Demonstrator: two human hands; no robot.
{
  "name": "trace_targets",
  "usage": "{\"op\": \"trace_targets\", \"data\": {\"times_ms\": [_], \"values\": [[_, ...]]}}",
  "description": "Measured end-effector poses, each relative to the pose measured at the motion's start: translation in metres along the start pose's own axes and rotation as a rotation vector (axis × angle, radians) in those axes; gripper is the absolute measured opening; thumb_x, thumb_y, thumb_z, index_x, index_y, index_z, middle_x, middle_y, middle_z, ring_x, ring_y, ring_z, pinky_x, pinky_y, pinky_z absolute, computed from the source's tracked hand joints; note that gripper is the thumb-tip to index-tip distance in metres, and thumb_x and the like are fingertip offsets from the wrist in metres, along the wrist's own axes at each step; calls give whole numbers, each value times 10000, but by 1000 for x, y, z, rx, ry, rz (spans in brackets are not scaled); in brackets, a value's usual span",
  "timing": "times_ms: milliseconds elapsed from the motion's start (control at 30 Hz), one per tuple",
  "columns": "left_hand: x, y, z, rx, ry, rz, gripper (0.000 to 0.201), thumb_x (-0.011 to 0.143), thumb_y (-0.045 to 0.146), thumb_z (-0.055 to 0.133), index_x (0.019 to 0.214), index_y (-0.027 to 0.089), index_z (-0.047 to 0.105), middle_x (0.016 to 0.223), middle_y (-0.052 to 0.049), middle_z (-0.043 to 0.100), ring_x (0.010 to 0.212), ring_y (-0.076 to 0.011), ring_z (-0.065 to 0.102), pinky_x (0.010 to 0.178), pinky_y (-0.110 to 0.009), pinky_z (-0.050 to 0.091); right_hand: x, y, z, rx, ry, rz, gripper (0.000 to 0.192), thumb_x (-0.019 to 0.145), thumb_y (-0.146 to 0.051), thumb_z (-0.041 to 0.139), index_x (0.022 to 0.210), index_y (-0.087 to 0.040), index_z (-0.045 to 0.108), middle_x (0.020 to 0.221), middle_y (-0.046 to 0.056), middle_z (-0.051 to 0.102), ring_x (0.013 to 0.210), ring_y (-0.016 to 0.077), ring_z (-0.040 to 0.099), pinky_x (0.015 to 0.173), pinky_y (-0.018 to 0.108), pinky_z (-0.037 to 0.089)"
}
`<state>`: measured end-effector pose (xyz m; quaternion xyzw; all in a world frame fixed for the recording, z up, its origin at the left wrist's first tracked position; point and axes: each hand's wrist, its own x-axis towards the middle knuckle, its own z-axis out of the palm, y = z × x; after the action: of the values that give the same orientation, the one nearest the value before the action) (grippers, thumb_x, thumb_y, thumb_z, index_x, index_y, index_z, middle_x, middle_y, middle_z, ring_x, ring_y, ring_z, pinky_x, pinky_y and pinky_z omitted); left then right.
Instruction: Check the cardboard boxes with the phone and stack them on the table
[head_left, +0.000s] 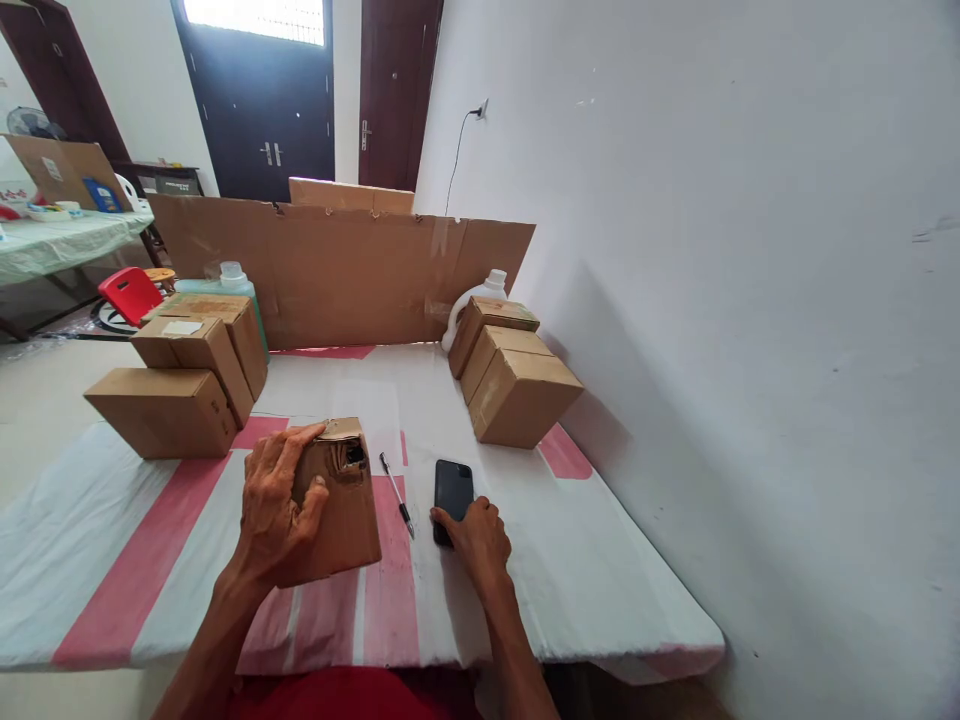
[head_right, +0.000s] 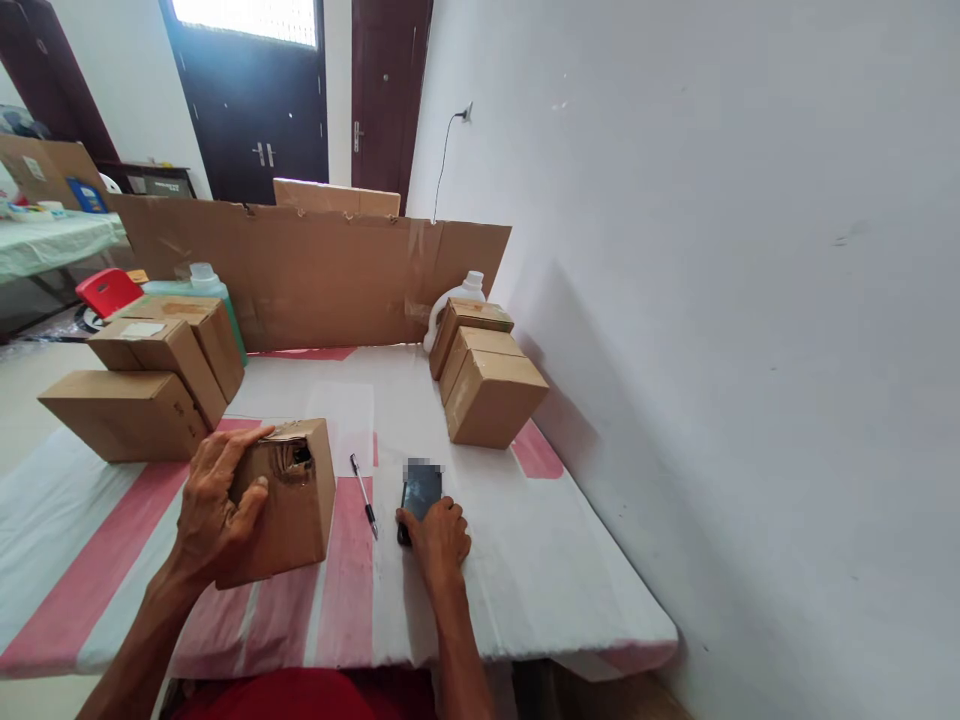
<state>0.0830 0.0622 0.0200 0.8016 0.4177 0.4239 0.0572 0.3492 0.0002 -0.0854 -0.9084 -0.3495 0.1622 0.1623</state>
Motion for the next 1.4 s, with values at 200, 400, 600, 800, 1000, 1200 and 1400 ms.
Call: {"op": "trace_targets", "data": {"times_ms": [200,400,600,800,1000,1200,1400], "values": [[-4,-1,0,-18,6,11,473,873,186,497,1342,216,545,1244,-98,624,1135,-316,559,1009,-497,420,13,6,14,379,-59,-42,343,795,-436,683,997,-160,651,1031,180,764,1025,357,726,847,427,551],[-7,7,-1,-52,-19,-36,516,837,188,511,1352,220,536,1293,-91,621,1179,-304,553,1020,-468,415,-20,5,-13,1004,-244,-152,586,834,-600,638,1232,-173,591,1132,111,769,967,299,768,818,434,615],[-12,12,-3,-50,-31,-52,535,806,188,505,1338,232,541,1273,-94,629,1174,-302,562,1030,-469,420,-76,-28,-77,1687,-658,-121,586,814,-678,725,1171,-214,754,1231,176,757,941,325,767,794,487,631],[-19,8,-1,-54,-26,-51,521,826,221,511,1345,235,558,1269,-98,634,1152,-313,563,1027,-489,432,-129,-74,-66,1680,-1195,-215,709,930,-785,430,1131,-209,792,1115,160,783,852,295,757,812,486,602],[-21,2,4,-78,25,-66,486,971,238,448,1420,405,529,1215,-61,679,1123,-302,608,1015,-527,441,-151,-83,-46,1593,-1556,-195,800,880,-834,435,1091,-145,784,925,165,784,862,324,755,755,469,608],[-23,-1,10,-95,47,-90,454,987,258,474,1390,464,518,1217,-65,683,1148,-307,618,1012,-568,461,-144,-83,-47,1531,-1648,-264,816,858,-866,431,1096,-169,783,899,153,783,890,340,755,773,499,608],[-24,-1,7,-57,45,-56,422,961,247,468,1359,354,559,1238,-80,679,1146,-312,618,1023,-527,454,-141,-78,-41,1631,-1590,-251,765,876,-813,489,1188,-174,771,1023,138,798,852,306,753,795,483,604]]}}
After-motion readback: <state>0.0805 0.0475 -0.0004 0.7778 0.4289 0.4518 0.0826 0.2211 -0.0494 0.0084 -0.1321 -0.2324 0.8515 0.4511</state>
